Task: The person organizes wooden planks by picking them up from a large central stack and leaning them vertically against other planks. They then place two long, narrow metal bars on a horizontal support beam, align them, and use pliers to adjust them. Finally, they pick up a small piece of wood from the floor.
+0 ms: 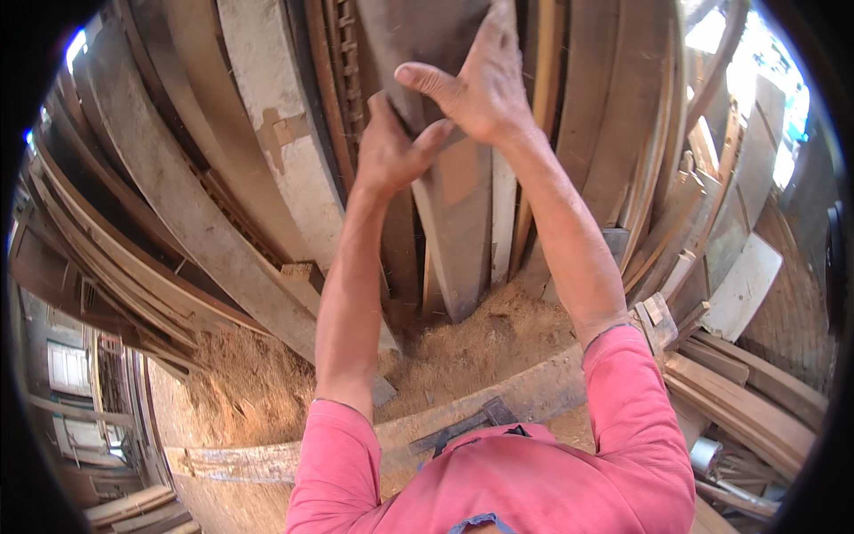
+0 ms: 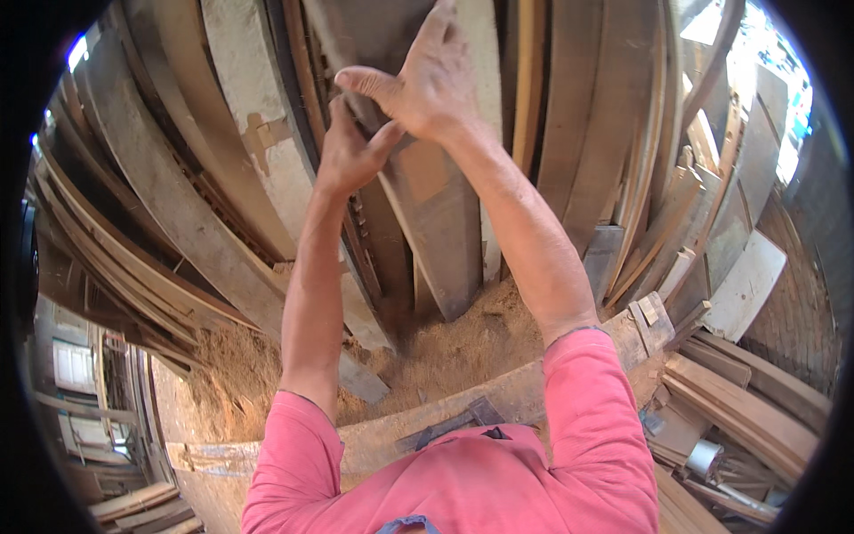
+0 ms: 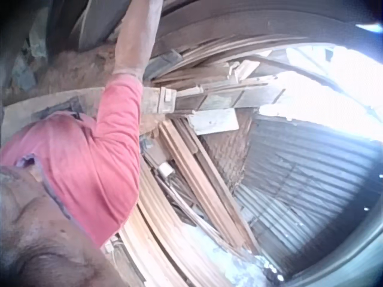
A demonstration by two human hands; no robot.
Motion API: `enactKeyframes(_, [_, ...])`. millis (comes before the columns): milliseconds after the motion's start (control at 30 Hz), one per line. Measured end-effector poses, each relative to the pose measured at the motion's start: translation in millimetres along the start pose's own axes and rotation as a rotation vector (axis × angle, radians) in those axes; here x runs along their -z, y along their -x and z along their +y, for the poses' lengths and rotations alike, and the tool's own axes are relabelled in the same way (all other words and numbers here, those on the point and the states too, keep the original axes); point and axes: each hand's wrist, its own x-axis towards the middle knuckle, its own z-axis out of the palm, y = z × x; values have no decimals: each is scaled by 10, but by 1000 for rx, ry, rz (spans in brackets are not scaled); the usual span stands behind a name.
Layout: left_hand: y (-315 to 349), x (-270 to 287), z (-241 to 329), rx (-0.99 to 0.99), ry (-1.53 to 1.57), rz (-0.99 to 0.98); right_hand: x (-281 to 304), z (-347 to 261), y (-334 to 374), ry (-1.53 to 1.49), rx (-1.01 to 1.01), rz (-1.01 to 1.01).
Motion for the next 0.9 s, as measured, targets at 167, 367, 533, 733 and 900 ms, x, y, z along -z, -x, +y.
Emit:
enactKeyframes(167, [-29, -211, -305, -126, 120, -19, 116, 32, -156, 222, -171, 24])
enactKeyframes(367, [379, -718, -1376, 322, 342, -155, 131, 492, -179, 422, 4, 116])
enactKeyframes(533, [869, -1702, -2289, 390, -234, -294, 87, 385, -61, 133, -66, 138])
enactKeyframes(733, [884, -1875, -2425, 487, -111, -486, 40, 316, 33, -195, -129, 169])
enactKeyframes(900, [1610, -1251, -2708, 365, -104, -220, -17, 333, -23, -141, -39, 212])
